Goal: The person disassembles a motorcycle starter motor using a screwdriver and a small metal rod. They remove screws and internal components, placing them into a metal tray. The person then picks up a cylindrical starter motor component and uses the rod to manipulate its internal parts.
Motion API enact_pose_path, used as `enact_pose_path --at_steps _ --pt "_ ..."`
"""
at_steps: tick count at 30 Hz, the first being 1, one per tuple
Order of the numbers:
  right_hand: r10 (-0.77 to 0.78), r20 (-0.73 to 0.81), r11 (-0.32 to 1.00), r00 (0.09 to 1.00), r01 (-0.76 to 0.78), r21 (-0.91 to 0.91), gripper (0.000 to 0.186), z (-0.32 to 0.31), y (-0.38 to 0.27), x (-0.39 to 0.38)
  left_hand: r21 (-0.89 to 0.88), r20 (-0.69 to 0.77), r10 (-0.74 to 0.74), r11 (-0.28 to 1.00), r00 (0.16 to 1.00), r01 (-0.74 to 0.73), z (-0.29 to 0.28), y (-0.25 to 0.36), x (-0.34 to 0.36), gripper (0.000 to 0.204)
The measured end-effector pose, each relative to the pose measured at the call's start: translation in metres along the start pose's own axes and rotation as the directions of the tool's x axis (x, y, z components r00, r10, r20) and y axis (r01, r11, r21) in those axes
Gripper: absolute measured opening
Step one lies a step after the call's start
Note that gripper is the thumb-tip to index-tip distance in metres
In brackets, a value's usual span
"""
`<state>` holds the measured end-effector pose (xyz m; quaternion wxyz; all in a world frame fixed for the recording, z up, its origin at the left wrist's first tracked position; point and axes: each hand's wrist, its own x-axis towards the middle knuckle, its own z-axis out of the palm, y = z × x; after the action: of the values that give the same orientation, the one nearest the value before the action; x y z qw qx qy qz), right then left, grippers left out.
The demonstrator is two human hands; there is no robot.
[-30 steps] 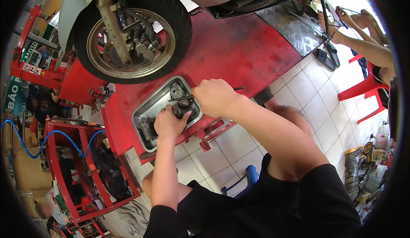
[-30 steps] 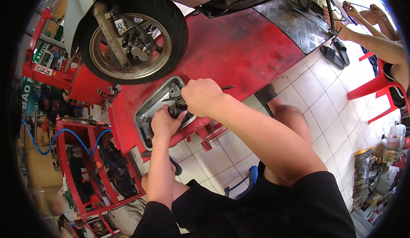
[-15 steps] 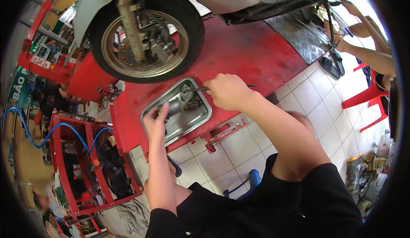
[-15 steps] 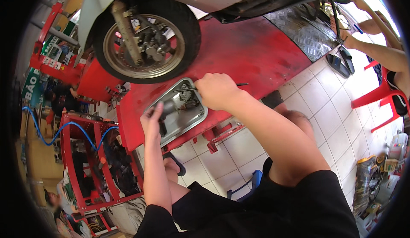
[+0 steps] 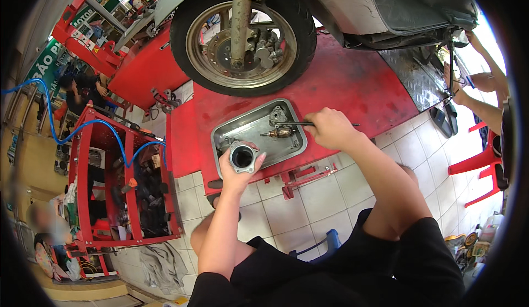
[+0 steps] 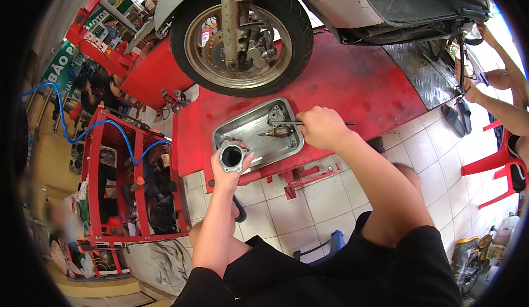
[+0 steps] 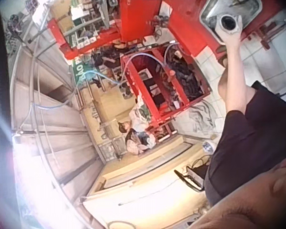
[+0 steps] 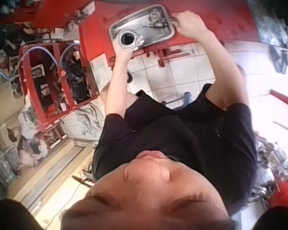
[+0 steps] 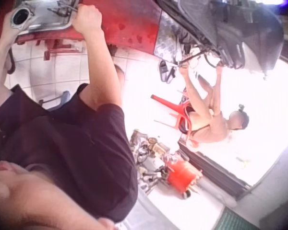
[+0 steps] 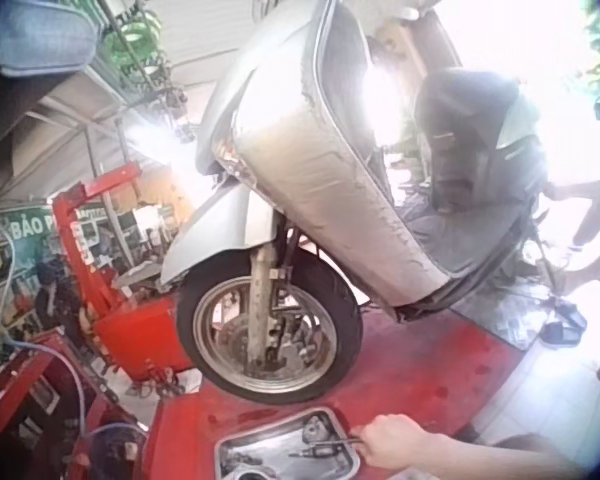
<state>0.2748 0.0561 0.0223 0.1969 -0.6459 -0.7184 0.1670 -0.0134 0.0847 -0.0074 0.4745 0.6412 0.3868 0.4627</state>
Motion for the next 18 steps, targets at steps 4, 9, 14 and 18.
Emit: enact_pose_path --at_steps 4,9,14,18 --pt "0.054 0.042 0.989 0.998 -0.048 -0.14 0.022 0.023 -0.01 0.015 0.197 -0.026 0.128 0.973 0.991 -0.12 -0.003 0.006 -0.009 0.03" --pt "0.081 0.056 0.995 0.995 -0.078 -0.054 0.024 0.063 -0.021 0.046 0.029 -0.227 0.089 0.996 0.97 -0.085 -0.006 0.02 -0.008 0.025" --pt "-0.01 -0.012 0.989 1.0 0.008 -0.148 0.03 0.103 -0.044 0.074 0.048 -0.367 0.114 0.994 0.923 -0.103 -0.011 0.012 0.0 0.025" --pt "-0.039 0.162 0.956 0.986 0.084 -0.281 0.027 0.139 -0.046 0.091 0.098 -0.351 0.166 0.985 0.922 -0.14 -0.019 0.018 0.001 0.026"
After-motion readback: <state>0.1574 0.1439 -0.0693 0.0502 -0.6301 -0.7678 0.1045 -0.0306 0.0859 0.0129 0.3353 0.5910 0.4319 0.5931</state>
